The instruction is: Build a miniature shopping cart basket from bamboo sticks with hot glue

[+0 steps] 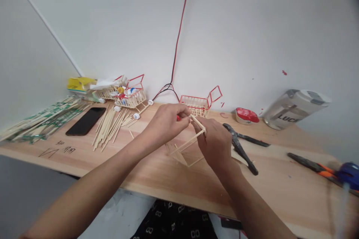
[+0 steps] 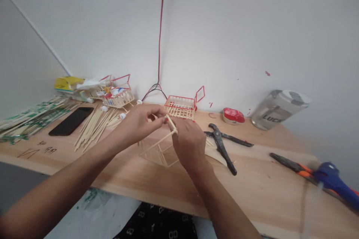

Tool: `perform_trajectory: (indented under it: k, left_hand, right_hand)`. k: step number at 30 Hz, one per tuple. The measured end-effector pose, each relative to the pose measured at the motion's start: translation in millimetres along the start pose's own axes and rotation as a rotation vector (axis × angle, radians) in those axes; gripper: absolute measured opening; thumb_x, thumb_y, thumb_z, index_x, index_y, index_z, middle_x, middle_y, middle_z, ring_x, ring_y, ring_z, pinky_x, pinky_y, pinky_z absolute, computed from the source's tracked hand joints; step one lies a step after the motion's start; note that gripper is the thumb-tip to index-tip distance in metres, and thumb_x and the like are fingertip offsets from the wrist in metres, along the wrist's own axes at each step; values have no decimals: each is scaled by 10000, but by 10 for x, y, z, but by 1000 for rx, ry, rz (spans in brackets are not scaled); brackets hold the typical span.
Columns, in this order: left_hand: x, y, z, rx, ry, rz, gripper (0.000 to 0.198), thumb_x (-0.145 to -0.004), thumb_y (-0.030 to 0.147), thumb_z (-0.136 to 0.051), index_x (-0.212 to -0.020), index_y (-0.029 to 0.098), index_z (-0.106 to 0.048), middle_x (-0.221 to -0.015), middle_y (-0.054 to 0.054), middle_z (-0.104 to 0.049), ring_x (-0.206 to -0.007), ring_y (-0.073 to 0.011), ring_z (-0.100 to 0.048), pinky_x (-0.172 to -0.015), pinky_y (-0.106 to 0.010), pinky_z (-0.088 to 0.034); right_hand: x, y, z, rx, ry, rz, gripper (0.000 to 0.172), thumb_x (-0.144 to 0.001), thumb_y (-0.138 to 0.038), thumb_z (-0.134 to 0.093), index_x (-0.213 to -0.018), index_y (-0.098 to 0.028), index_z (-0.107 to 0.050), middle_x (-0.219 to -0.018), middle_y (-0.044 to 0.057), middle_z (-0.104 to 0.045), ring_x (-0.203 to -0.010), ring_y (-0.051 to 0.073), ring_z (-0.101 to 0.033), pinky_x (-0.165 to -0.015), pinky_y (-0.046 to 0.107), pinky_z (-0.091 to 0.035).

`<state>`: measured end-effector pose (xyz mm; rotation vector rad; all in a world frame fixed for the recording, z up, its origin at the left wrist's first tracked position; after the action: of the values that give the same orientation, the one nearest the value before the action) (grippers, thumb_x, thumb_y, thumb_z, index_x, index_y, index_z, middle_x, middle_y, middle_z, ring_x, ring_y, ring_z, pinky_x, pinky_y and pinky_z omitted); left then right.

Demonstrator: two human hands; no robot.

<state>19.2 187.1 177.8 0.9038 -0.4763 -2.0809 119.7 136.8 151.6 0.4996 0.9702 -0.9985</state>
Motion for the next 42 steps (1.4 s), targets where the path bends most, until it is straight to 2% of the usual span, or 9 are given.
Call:
perform_trajectory:
  k: [6,14,27,30,32,34,36,39,42]
  left_hand:
    - [20,-5,9,16,41,-2,147,-784,100,-564,-769,155,-699,-714,3,-695,-661,-113,-585,-618,-231,-394]
    - [54,-43,9,86,65,4,152,-789,125,-552,-730,147,-691,-673,8,-662,-638,-110,-553,-595,-226,-373]
    - [35,-28,-19,86,72,10,153,-802,127,-561,-691,136,-666,-632,22,-620,-619,-100,-524,-583,-224,-360]
    - [12,18,-5,73,21,-21,154,-838,155,-557,-772,149,-697,-724,-3,-685,-700,-123,-594,-655,-239,-417]
    - [5,61,27,121,-37,-54,189,-869,190,-548,-964,171,-711,-907,-35,-730,-849,-150,-643,-769,-264,-463]
    - [19,47,122,194,-41,-51,339,-883,221,-553,-1214,201,-627,-1099,-64,-710,-998,-172,-640,-865,-295,-476]
    - [67,-65,265,256,44,0,461,-882,246,-565,-1341,212,-528,-1179,-81,-678,-1046,-183,-626,-882,-309,-485]
    - [249,-380,407,350,248,131,398,-885,300,-562,-1266,188,-590,-1122,-88,-677,-969,-179,-624,-804,-285,-498]
    - [493,-747,280,549,356,313,413,-858,361,-597,-1214,151,-607,-1019,-78,-651,-835,-151,-606,-675,-243,-485]
  right_hand:
    - [8,-20,4,-17,-1,22,199,-945,-234,-504,-1012,-165,-678,-932,62,-743,-802,176,-657,-736,289,-436]
    - [37,-54,-17,-13,-24,34,267,-962,-247,-448,-1117,-172,-653,-903,59,-732,-784,178,-637,-699,293,-413]
    - [48,-54,-4,37,32,26,228,-957,-241,-471,-1022,-150,-670,-872,64,-734,-747,181,-628,-682,295,-402]
    - [25,-23,-8,37,26,0,214,-956,-257,-484,-1004,-163,-671,-897,66,-732,-759,190,-623,-699,306,-405]
    - [5,33,7,4,41,-43,210,-957,-262,-489,-1024,-165,-662,-930,68,-728,-807,198,-624,-746,311,-423]
    - [-7,99,22,-54,62,-86,235,-962,-255,-475,-1102,-153,-634,-1019,87,-713,-916,211,-622,-833,327,-444]
    - [-9,141,30,-105,85,-96,294,-966,-247,-455,-1204,-133,-583,-1128,125,-673,-1037,229,-595,-923,364,-445]
    - [6,156,30,-143,113,-64,350,-961,-241,-450,-1288,-145,-530,-1192,149,-628,-1121,250,-558,-985,426,-437]
    - [29,143,19,-173,122,-30,366,-946,-184,-451,-1304,-182,-526,-1201,135,-617,-1142,250,-552,-1002,444,-439]
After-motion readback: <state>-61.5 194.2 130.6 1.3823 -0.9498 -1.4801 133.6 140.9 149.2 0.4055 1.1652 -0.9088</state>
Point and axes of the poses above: each hand's wrist, its own x-axis away from the middle knuckle, its own z-axis out of the back of the hand, y = z × x, the point moved 10 cm from there along -x, towards the middle knuckle
